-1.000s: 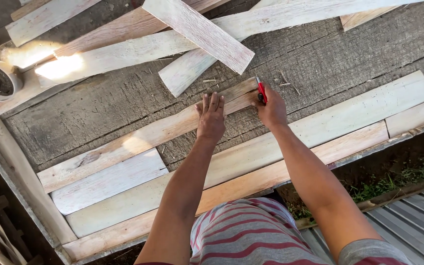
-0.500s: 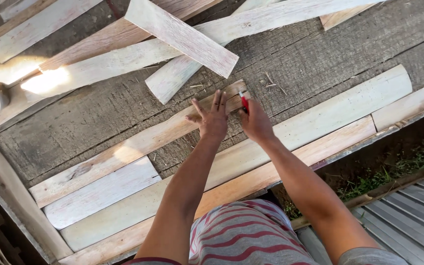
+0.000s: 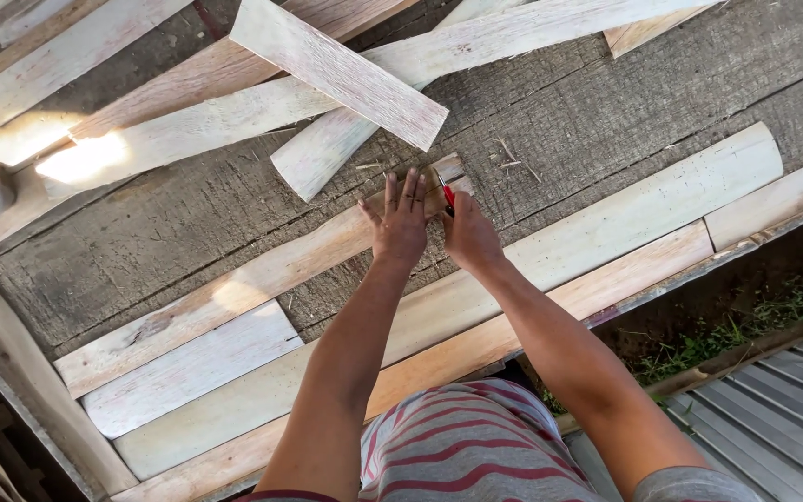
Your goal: Cutting and scoring thin wooden strips using a utility knife on a workbench.
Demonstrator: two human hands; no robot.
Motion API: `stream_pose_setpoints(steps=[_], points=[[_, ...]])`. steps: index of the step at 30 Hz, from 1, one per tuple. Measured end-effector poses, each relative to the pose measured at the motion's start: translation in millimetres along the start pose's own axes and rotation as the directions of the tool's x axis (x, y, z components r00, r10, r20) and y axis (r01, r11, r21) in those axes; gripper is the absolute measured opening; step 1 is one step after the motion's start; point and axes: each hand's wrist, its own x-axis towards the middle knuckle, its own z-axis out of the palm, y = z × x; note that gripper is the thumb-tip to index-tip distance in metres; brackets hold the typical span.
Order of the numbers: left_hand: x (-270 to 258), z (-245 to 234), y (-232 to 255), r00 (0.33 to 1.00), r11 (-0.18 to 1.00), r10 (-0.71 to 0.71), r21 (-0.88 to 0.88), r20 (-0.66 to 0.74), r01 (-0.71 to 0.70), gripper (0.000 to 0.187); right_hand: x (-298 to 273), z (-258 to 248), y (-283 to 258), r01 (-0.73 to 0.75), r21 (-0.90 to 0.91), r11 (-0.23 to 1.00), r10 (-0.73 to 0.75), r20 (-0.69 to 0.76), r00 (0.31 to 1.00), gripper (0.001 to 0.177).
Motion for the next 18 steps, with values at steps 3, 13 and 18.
stream_pose_setpoints(steps=[3, 13, 18], points=[[-6, -13, 2, 1.0, 0.999, -0.007, -0.034, 0.018, 0.008, 0.066, 7, 12, 13, -0.017, -0.014, 1.0, 0.017, 0.017, 1.0, 0.04], [4, 2, 3, 0.999, 0.999, -0.036, -0.035, 0.011, 0.037, 0.069, 13, -2, -10, -0.07, -0.173, 0.983, 0.089, 0.109, 0.99, 0.045], [1, -5, 5, 0.998, 0.998, -0.056, -0.034, 0.028, 0.057, 0.069, 9, -15, -24, -0.077, -0.159, 0.984, 0.101, 0.145, 0.984, 0.046]])
